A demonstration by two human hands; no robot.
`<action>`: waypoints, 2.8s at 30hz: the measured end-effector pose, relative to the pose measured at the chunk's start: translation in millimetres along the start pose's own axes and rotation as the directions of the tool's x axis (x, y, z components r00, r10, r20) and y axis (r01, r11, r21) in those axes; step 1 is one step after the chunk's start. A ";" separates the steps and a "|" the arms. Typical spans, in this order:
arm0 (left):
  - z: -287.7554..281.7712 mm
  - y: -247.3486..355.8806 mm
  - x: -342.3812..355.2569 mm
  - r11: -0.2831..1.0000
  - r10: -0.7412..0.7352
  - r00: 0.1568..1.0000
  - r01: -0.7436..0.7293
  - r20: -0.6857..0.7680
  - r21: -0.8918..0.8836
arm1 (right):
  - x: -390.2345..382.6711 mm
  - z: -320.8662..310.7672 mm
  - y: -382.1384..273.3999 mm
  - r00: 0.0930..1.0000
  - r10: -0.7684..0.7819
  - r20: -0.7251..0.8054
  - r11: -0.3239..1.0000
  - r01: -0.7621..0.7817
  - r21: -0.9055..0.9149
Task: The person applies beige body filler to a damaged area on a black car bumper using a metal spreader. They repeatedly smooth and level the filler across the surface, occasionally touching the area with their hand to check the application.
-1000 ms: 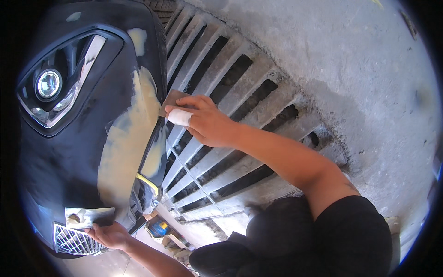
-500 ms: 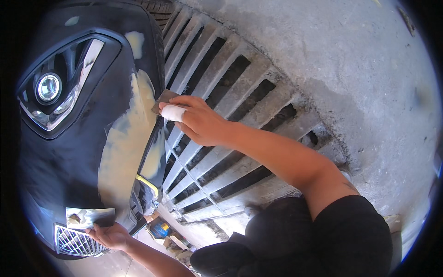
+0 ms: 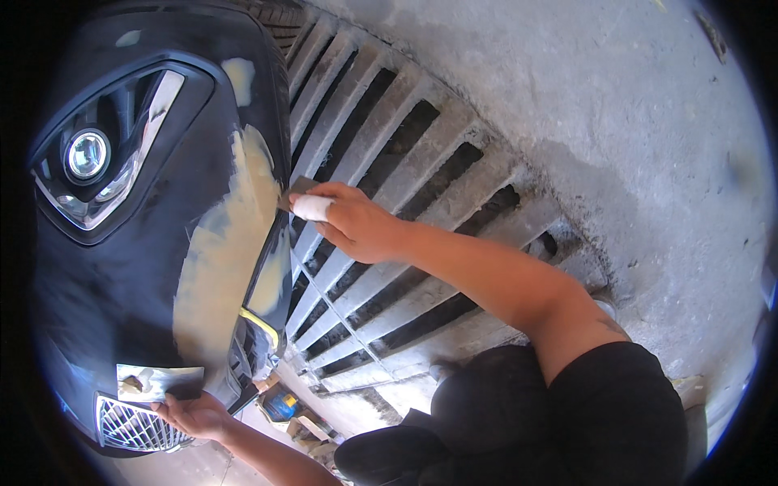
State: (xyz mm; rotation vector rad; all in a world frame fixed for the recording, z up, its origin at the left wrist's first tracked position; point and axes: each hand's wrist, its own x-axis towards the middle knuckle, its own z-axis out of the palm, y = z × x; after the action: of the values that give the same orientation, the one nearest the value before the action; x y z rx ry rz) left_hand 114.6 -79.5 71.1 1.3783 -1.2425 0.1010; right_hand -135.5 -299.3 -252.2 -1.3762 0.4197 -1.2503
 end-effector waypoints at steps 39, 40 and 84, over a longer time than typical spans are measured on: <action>6.3 0.5 -11.0 0.998 0.062 0.998 -0.063 0.025 0.028 | 31.0 0.3 -21.8 0.993 -0.108 -0.036 0.925 0.088 -0.371; 5.9 0.2 -10.5 0.997 0.068 0.998 -0.069 0.019 0.036 | 25.3 -1.0 -22.2 0.999 -0.018 0.042 0.914 0.033 -0.404; 10.5 3.7 -5.5 0.994 -0.024 0.998 0.019 0.049 0.103 | 37.0 -8.1 -29.6 0.997 0.020 -0.071 0.965 -0.038 -0.260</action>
State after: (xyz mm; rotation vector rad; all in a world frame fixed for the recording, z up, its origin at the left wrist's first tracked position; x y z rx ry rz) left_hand 103.5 -83.2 66.8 1.4907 -1.2791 0.1172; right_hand -140.9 -326.2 -212.7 -1.5463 0.6692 -1.2528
